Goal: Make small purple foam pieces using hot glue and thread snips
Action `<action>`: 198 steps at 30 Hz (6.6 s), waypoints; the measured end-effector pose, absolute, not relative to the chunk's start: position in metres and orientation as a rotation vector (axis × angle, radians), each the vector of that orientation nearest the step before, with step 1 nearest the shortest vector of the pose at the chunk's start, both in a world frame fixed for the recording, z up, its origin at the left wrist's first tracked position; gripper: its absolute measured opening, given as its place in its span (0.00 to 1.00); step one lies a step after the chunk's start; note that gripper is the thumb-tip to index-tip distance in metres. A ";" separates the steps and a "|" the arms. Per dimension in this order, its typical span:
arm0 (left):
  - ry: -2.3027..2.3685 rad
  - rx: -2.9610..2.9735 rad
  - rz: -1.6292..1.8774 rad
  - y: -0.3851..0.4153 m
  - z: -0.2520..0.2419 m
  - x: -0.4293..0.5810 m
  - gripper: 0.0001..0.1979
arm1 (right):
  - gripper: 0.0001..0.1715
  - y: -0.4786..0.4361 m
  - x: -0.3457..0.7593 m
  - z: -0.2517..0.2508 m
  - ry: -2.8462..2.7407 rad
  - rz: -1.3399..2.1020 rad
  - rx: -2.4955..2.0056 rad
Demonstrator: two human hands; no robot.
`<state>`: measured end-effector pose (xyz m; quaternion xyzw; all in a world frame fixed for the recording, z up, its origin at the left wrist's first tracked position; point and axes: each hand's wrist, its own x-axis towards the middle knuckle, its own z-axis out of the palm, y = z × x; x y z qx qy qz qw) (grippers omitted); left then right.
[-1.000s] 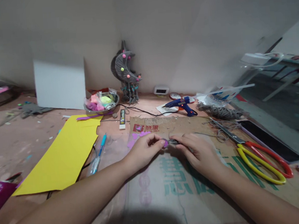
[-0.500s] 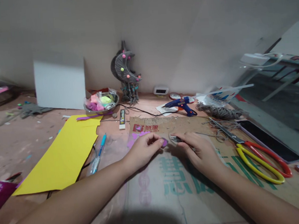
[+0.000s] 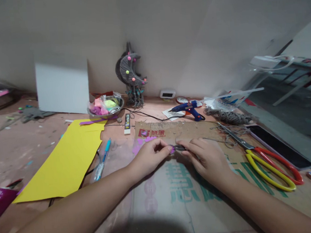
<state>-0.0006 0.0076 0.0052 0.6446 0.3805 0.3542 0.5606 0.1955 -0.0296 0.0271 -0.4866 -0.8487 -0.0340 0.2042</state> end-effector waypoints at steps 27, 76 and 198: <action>0.883 1.399 0.837 0.008 0.009 -0.001 0.10 | 0.15 -0.029 0.197 0.024 -2.296 -0.013 -1.439; 0.862 1.631 0.782 0.005 0.005 -0.001 0.11 | 0.14 -0.031 0.169 0.030 -1.664 0.874 -1.594; 0.871 1.474 0.792 0.009 0.007 -0.003 0.11 | 0.15 -0.028 0.199 0.023 -2.320 0.094 -1.436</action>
